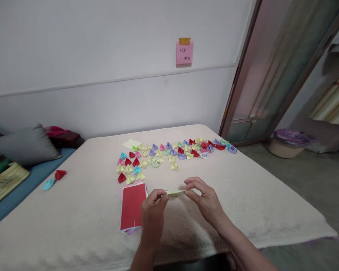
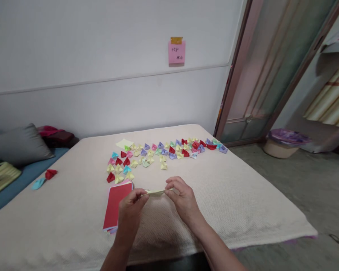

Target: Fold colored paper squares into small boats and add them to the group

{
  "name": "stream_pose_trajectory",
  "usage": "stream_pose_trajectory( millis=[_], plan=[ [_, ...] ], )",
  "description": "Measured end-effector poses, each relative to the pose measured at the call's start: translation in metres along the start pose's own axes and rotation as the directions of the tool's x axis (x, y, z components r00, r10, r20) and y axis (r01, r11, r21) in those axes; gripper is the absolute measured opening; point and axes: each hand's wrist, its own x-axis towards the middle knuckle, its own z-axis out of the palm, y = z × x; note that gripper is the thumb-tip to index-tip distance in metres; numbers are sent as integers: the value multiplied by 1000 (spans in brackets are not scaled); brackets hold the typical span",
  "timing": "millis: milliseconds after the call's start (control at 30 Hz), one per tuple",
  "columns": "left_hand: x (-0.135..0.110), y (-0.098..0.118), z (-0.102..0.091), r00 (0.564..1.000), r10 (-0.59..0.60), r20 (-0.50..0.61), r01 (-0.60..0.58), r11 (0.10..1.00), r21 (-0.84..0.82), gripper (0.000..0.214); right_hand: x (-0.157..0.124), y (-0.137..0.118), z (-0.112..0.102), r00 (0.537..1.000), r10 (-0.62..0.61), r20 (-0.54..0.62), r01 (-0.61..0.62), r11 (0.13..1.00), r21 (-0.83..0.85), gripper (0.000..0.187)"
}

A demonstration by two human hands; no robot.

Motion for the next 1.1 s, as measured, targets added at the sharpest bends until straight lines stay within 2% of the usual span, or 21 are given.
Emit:
stream_pose_trajectory(
  millis=[167, 267, 367, 467, 567, 667, 800, 933, 1100],
  plan=[
    [4, 7, -7, 989, 146, 10, -147, 985, 87, 6, -2, -1, -1, 993, 108, 54, -108, 994, 1, 7],
    [5, 12, -10, 986, 104, 129, -122, 983, 141, 1, -3, -2, 1, 991, 104, 89, -104, 995, -3, 8],
    [3, 14, -8, 967, 75, 243, -117, 980, 161, 9, -5, -3, 5, 986, 101, 133, -101, 995, -10, 9],
    [0, 13, -3, 959, 82, 271, -124, 982, 140, 14, -7, -4, 9, 982, 92, 164, -94, 996, 0, 9],
    [2, 9, -1, 975, 21, 223, -51, 990, 130, 16, -6, -4, 9, 979, 125, 161, -131, 991, 26, 7],
    [6, 4, -4, 983, -87, 160, 76, 995, 71, 16, -4, -3, 7, 964, 229, 135, -238, 970, 56, 3],
    [10, -2, -8, 950, -272, 152, 298, 934, -197, 16, -1, -4, 2, 929, 318, 188, -350, 921, 173, 6],
    [7, 0, -7, 911, -370, 179, 411, 827, -384, 23, 0, -10, -4, 912, 297, 285, -363, 906, 217, 12],
    [6, 3, -8, 897, -372, 237, 441, 736, -513, 23, -2, -14, -13, 897, 217, 384, -319, 920, 226, 30]
  ],
)
